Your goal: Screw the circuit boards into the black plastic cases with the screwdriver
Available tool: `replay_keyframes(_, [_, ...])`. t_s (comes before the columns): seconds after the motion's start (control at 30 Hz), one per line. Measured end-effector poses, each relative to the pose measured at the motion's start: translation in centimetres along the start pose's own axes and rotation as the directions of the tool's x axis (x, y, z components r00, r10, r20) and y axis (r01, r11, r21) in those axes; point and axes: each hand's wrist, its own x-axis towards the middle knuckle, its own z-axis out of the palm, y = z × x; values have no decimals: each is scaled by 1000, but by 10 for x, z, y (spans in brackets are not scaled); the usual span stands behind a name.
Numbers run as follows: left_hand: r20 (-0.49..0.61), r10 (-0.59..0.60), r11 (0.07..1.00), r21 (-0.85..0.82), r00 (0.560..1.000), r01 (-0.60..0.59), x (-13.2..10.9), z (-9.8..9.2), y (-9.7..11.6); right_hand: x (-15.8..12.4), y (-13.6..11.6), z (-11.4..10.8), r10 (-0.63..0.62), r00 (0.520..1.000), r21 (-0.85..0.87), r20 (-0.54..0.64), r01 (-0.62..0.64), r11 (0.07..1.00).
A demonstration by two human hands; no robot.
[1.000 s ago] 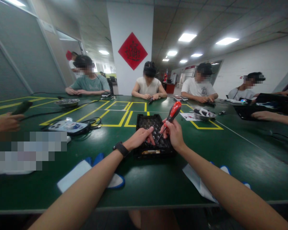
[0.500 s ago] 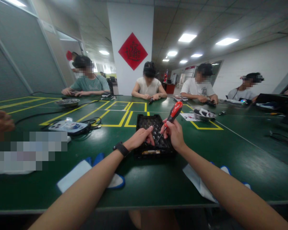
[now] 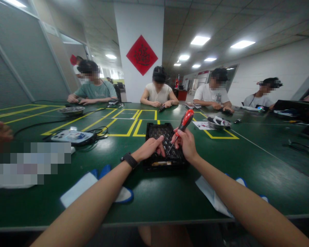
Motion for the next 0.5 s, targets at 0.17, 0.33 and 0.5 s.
replay_keyframes(0.17, [32,-5,1000,-13,999,6,0,1,-1,-1,-1,0,7,1000,-4,9,-7,1000])
replay_keyframes(0.33, [6,-11,1000,25,1000,11,0,0,-2,-1,-2,0,-13,1000,1,-11,13,1000])
replay_keyframes(0.5, [-39,11,999,32,999,-10,1,-1,-3,-1,-4,0,-36,999,5,-23,36,999])
